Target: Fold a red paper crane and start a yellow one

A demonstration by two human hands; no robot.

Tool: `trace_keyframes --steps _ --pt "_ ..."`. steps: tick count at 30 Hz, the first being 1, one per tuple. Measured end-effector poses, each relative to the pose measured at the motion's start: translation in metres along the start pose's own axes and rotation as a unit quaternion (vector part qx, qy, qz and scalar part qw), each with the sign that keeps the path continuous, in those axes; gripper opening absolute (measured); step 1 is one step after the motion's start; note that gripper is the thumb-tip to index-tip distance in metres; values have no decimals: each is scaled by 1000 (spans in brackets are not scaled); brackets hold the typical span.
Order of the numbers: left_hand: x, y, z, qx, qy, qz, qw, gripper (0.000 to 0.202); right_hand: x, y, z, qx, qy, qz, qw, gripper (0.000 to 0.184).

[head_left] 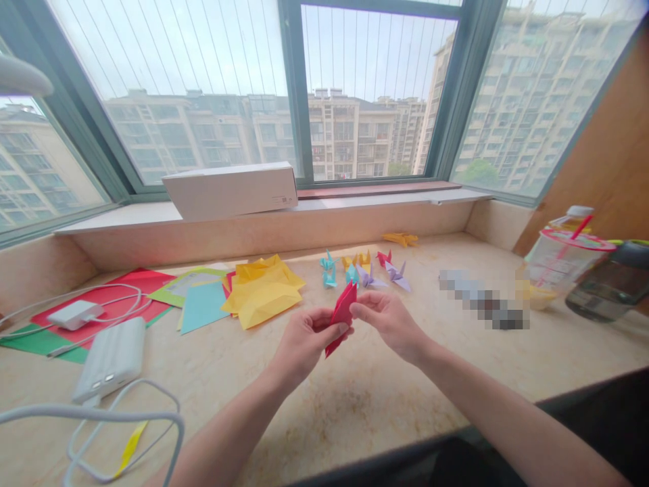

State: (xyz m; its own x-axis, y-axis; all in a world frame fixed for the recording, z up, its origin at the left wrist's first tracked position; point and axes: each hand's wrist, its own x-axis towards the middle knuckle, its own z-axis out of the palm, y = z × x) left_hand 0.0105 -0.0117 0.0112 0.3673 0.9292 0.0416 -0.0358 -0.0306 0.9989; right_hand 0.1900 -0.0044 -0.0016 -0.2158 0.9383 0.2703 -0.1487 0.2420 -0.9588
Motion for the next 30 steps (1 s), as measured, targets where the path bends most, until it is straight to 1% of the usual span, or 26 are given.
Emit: trace_keyframes --steps 3,6,8,10,12,14,17,19,22,26,30 --pt "0 -2 0 22 -3 8 1000 27 -1 2 -2 -38 24 -22 999 25" --pt "-1 -3 3 67 -2 36 997 22 -3 4 -2 -96 42 -60 993 20" --pt "-1 -3 4 91 2 53 994 21 -3 6 -1 -137 56 -70 986 18" --pt "-1 -2 5 99 9 52 994 21 -3 7 0 -163 65 -76 982 17" --pt "1 -2 4 91 24 38 995 23 -2 8 1 -170 57 -82 980 18" --pt "3 -2 2 75 50 31 995 25 0 9 1 -180 44 -94 978 19" --pt "8 -4 -2 41 95 42 994 27 1 10 1 -203 43 -109 972 22" --pt "12 -8 -3 16 110 50 993 23 2 11 2 -216 31 -118 969 17" --pt "17 -16 -4 4 114 69 991 24 2 11 3 -236 27 -139 961 11" --pt "19 -21 -6 5 89 57 994 25 3 11 1 -231 29 -152 960 14" --pt "16 -20 -6 6 85 52 995 23 3 9 -2 -222 25 -144 964 16"
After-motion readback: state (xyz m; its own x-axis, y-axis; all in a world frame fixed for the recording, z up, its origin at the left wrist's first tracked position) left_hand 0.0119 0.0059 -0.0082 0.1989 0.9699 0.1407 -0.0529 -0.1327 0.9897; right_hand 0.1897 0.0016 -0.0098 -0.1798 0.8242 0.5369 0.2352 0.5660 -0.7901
